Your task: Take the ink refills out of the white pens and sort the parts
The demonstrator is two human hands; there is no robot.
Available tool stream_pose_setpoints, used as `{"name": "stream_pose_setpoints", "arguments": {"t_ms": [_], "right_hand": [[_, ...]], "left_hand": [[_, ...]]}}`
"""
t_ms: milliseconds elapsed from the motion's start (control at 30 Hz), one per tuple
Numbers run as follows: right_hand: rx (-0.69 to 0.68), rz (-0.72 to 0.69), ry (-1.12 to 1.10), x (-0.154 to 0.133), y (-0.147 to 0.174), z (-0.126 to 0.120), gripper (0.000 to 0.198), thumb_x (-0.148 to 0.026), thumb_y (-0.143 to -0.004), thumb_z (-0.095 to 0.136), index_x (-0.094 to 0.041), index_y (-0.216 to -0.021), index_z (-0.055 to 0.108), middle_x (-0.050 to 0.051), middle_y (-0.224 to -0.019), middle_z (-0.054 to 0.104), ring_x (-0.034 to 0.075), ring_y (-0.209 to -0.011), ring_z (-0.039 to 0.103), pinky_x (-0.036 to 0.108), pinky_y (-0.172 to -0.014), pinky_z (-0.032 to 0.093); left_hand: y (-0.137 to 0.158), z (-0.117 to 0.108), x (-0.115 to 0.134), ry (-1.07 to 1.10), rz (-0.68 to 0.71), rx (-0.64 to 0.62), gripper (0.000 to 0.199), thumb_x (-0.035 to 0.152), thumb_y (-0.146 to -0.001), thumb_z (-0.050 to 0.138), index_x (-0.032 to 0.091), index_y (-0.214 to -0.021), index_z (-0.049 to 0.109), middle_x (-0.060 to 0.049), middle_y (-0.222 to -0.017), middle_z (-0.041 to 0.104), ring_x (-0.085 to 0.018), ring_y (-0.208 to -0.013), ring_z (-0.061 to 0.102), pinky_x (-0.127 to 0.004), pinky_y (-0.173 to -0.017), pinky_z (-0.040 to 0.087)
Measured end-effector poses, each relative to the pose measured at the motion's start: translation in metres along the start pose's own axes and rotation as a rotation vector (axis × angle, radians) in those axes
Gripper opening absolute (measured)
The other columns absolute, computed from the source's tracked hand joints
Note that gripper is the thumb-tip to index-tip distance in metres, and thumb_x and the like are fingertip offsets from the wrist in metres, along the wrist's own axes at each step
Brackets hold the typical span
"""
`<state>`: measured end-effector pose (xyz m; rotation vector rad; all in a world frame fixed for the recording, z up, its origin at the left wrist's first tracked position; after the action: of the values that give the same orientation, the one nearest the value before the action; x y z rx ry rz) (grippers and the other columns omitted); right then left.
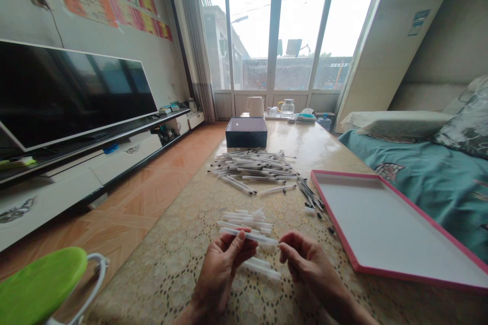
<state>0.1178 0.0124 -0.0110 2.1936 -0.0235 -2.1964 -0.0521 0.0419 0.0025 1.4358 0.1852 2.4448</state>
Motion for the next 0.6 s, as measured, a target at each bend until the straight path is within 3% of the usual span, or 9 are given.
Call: {"name": "stream_pose_setpoints", "arguments": {"t_ms": [133, 233, 300, 433, 533, 600], "right_hand": [[0.008, -0.046, 0.282, -0.013, 0.003, -0.02, 0.024, -0.038, -0.084, 0.049, -0.017, -0.074, 0.053, -0.004, -0.06, 0.051, 0.006, -0.045, 0.042, 0.017, -0.041, 0.033], [0.004, -0.026, 0.519, -0.021, 0.006, -0.052, 0.022, -0.035, -0.084, 0.047, -0.018, -0.071, 0.052, -0.003, -0.059, 0.053, 0.009, -0.048, 0.045, 0.019, -0.042, 0.035], [0.032, -0.018, 0.695, -0.028, 0.007, -0.076, 0.021, -0.033, -0.083, 0.047, -0.019, -0.068, 0.051, -0.003, -0.058, 0.055, 0.011, -0.05, 0.049, 0.02, -0.045, 0.037], [0.335, -0.009, 1.093, -0.044, -0.003, -0.115, 0.019, -0.029, -0.083, 0.046, -0.02, -0.068, 0.055, 0.0, -0.061, 0.063, 0.016, -0.059, 0.059, 0.024, -0.056, 0.042], [0.565, 0.034, 1.32, -0.051, -0.022, -0.125, 0.019, -0.029, -0.083, 0.047, -0.019, -0.069, 0.055, 0.006, -0.064, 0.066, 0.02, -0.065, 0.064, 0.026, -0.057, 0.041], [0.633, 0.059, 1.374, -0.051, -0.039, -0.127, 0.018, -0.027, -0.085, 0.045, -0.017, -0.074, 0.056, 0.011, -0.067, 0.067, 0.024, -0.067, 0.065, 0.027, -0.054, 0.041]], "left_hand": [[-0.006, -0.008, 0.01, 0.042, 0.106, 0.112, 0.024, 0.023, -0.064, 0.076, 0.014, -0.082, 0.062, -0.003, -0.067, 0.07, -0.016, -0.065, 0.068, -0.025, -0.065, 0.054], [-0.011, -0.015, 0.018, 0.049, 0.188, 0.188, 0.029, 0.02, -0.061, 0.077, 0.018, -0.079, 0.056, 0.0, -0.067, 0.069, -0.016, -0.064, 0.068, -0.027, -0.065, 0.054], [-0.01, -0.015, 0.019, -0.018, 0.192, 0.167, 0.027, 0.02, -0.062, 0.076, 0.017, -0.077, 0.054, -0.001, -0.069, 0.07, -0.016, -0.066, 0.067, -0.027, -0.068, 0.053], [-0.002, -0.002, 0.014, -0.433, 0.213, -0.054, 0.014, 0.022, -0.071, 0.068, 0.016, -0.072, 0.056, -0.003, -0.071, 0.069, -0.015, -0.065, 0.065, -0.025, -0.062, 0.05], [0.005, 0.006, 0.008, -0.869, 0.422, -0.195, 0.002, 0.018, -0.075, 0.061, 0.017, -0.074, 0.059, -0.003, -0.072, 0.067, -0.017, -0.067, 0.063, -0.027, -0.063, 0.048], [0.008, 0.008, 0.005, -1.103, 0.59, -0.225, 0.008, 0.011, -0.075, 0.056, 0.018, -0.077, 0.06, -0.004, -0.077, 0.066, -0.019, -0.073, 0.062, -0.03, -0.068, 0.047]]}}
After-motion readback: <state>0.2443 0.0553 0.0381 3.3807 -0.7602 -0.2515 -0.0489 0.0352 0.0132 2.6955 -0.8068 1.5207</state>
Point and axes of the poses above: each hand's wrist, its own y-axis away from the middle knuckle, its own z-axis out of the palm, x = y × z, the point moved 3 cm from there along -y, towards the middle knuckle
